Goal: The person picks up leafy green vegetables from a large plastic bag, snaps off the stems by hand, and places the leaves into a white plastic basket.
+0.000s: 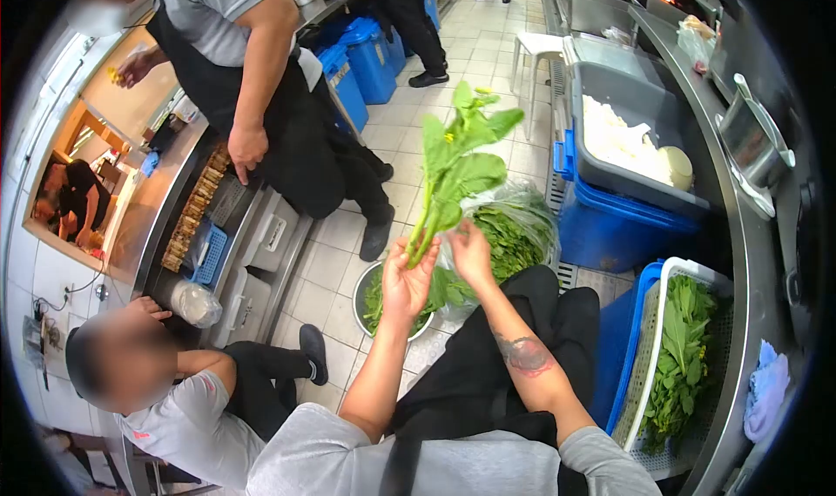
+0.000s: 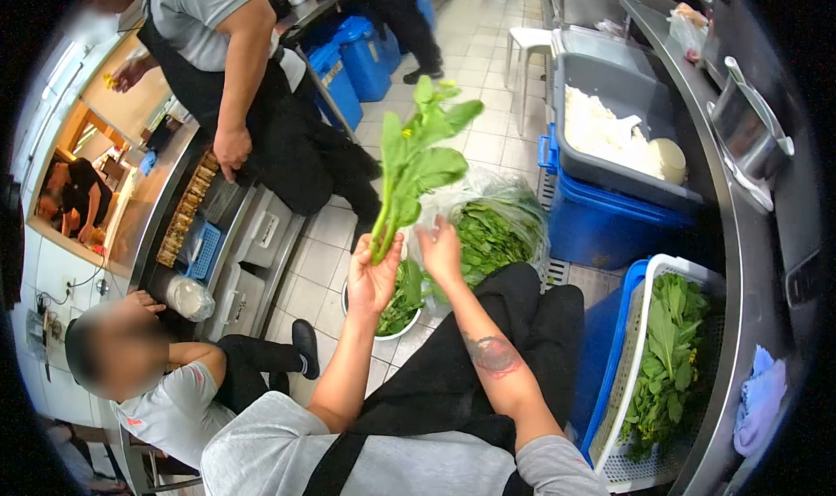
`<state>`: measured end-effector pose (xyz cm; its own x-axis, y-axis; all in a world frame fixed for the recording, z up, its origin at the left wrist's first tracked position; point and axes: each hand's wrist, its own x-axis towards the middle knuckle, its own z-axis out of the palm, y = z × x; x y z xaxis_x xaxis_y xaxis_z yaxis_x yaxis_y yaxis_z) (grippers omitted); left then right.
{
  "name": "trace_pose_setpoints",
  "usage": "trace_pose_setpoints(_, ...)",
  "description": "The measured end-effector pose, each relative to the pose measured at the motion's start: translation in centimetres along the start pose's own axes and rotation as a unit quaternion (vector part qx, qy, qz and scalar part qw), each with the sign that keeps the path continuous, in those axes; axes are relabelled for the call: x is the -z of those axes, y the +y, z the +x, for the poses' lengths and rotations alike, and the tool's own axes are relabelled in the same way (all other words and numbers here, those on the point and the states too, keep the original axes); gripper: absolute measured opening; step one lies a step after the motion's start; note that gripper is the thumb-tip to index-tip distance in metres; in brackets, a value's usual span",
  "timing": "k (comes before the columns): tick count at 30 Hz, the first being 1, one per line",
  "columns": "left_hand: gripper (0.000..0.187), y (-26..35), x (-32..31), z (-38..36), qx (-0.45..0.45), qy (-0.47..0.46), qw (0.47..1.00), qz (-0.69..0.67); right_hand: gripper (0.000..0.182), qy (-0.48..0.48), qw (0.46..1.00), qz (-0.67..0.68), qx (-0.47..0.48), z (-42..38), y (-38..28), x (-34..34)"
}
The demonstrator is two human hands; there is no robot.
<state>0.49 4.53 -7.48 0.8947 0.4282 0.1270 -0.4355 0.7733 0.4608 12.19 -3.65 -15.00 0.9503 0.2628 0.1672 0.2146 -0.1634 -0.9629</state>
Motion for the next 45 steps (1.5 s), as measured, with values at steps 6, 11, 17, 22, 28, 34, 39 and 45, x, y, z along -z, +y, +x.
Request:
trace_pose_setpoints(6, 0.023, -1.0, -0.4, -1.4, 0.009, -0.04, 0.974, 0.223, 0.031, -0.171, 0.813, 0.55, -0.091, -0.3, -8.7, 6.5)
trace_pose_setpoints(11, 0.017, -4.4, -1.4, -1.7, 0.031, -0.049, 0.911, 0.408, 0.016, -0.119, 0.939, 0.319, -0.046, -2.2, -10.2, 8.5)
trace_pose_setpoints(17, 0.017, -6.7, -3.8, -2.0, -0.003, -0.005, 0.943, 0.334, 0.012, -0.081, 0.923, 0.371, -0.07, -3.2, -8.5, 10.0)
trace_pose_setpoints(22, 0.01, -6.4, -6.0, -2.0, -0.047, 0.067, 0.955, 0.287, 0.011, -0.027, 0.929, 0.363, -0.061, -4.2, -8.6, 10.2)
trace_pose_setpoints(28, 0.01, -6.0, -5.8, -1.8, -0.014, 0.067, 0.946, 0.317, 0.021, 0.142, 0.976, 0.127, 0.104, -4.8, -11.0, 10.3)
trace_pose_setpoints(34, 0.012, -5.6, -5.8, -1.5, -0.029, 0.019, 0.933, 0.357, 0.026, 0.004, 0.883, -0.234, 0.406, -5.1, -13.4, 12.7)
trace_pose_setpoints(39, 0.009, -4.3, -7.5, -1.3, -0.052, 0.037, 0.923, 0.379, 0.022, -0.026, 0.866, -0.305, 0.396, -4.9, -12.9, 12.9)
trace_pose_setpoints(45, 0.01, -3.2, -8.5, -1.4, -0.052, 0.0, 0.911, 0.41, 0.009, -0.047, 0.961, -0.074, 0.262, -6.1, -12.3, 12.1)
